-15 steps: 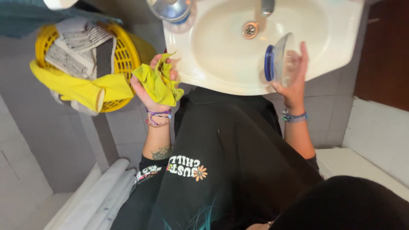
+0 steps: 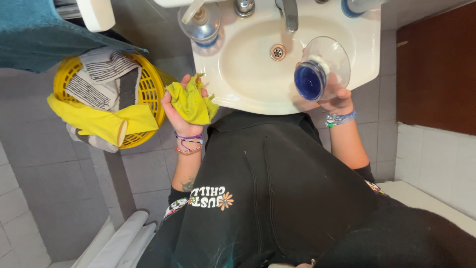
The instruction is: The person wipes a white bathroom sink with a yellow cloth, then moves a glass and toothbrush holder to the sink edge, and continues wiping the sink and a small white tray above it. The person also handles a bar of soap and places it on the sink.
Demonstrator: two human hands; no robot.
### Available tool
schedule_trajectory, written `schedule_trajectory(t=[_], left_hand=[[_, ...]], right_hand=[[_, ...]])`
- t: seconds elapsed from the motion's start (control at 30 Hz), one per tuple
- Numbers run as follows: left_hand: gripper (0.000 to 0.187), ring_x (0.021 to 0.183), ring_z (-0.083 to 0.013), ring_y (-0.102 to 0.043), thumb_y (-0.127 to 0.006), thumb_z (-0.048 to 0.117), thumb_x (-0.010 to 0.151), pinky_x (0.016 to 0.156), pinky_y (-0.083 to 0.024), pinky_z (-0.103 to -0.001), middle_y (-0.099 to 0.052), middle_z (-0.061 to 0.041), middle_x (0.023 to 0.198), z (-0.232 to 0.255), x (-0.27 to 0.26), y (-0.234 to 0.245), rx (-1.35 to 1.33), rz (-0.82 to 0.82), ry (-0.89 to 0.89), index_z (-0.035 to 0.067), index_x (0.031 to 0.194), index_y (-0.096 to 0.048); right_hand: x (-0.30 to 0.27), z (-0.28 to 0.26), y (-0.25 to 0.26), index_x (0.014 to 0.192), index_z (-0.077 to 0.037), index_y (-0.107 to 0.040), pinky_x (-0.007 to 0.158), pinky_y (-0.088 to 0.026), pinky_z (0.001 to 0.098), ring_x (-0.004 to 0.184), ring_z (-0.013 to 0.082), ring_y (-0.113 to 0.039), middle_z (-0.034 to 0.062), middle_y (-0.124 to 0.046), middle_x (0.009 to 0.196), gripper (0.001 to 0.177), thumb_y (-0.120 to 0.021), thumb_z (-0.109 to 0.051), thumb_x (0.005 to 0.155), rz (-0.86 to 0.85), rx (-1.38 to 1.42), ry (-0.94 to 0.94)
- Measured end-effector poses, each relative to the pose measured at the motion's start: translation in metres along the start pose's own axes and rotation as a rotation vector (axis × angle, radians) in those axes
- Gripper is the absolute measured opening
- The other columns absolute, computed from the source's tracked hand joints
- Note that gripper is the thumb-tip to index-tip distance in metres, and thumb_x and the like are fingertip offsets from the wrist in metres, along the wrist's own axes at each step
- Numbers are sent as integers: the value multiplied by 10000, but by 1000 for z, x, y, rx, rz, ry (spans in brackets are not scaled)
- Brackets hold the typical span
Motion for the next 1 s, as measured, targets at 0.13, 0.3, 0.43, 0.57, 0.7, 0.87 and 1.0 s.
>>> schedule_trajectory(t=[0.13,0.3,0.43,0.57,0.7,0.87,1.0], left_hand=[[614,1050,-382,-649,-519,487,952,972,-535,-473,-643,-214,1297,7,-9,17,-7,109,-87,11,1338,-541],[628,1279,-330,-613,-518,431,915,1142,-460,-497,-617,-150,1386,24,-16,-1,-15,142,-189,27,1395,-553],[625,1339,-311,-562,-558,386,869,1179,-409,-514,-606,-116,1408,59,-9,-23,15,70,-313,100,1424,-533],[560,1325,-332,-565,-616,233,905,1157,-449,-546,-583,-138,1410,109,26,-61,179,161,-614,73,1429,-499],[662,1222,-294,-577,-710,53,908,1016,-528,-502,-481,-128,1409,122,96,-144,1003,244,-993,60,1469,-358],[538,1287,-374,-559,-785,107,949,1134,-445,-442,-570,-167,1349,116,192,-150,1850,79,-1164,30,1399,-501],[381,1171,-419,-541,-815,225,855,964,-445,-506,-601,-190,1243,93,197,-178,2363,97,-1132,27,1137,-654]], right_hand=[[6,-1,-8,1665,-42,-312,1223,-402,427,1461,318,-480,189,-479,1593,1280,-928,-451,620,-23,-90,42],[15,-10,-19,1715,-77,-221,1276,-267,389,1516,246,-378,82,-393,1582,1341,-913,-438,624,84,-804,248],[13,-9,-10,1722,-87,-210,1286,-301,397,1450,236,-424,75,-437,1492,1333,-926,-342,627,84,-908,381],[12,-19,-2,1710,-93,-210,1240,-343,400,1445,243,-430,86,-432,1537,1327,-927,-269,607,81,-985,400],[12,-25,0,1690,-82,-212,1164,-385,393,1406,251,-462,107,-461,1492,1347,-927,-247,560,66,-1105,374],[11,-28,-3,1665,-76,-227,1119,-398,401,1333,275,-481,147,-480,1453,1373,-947,-252,510,43,-1216,360],[2,-32,-2,1650,-80,-232,1097,-408,411,1287,292,-479,161,-507,1436,1365,-955,-250,505,42,-1310,347]])
Point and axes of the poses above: each hand's wrist, its own x-axis towards the middle knuckle, its own y-axis out of the back of the hand, z = x × y, the point moved 3 cm from there along x, towards the middle knuckle
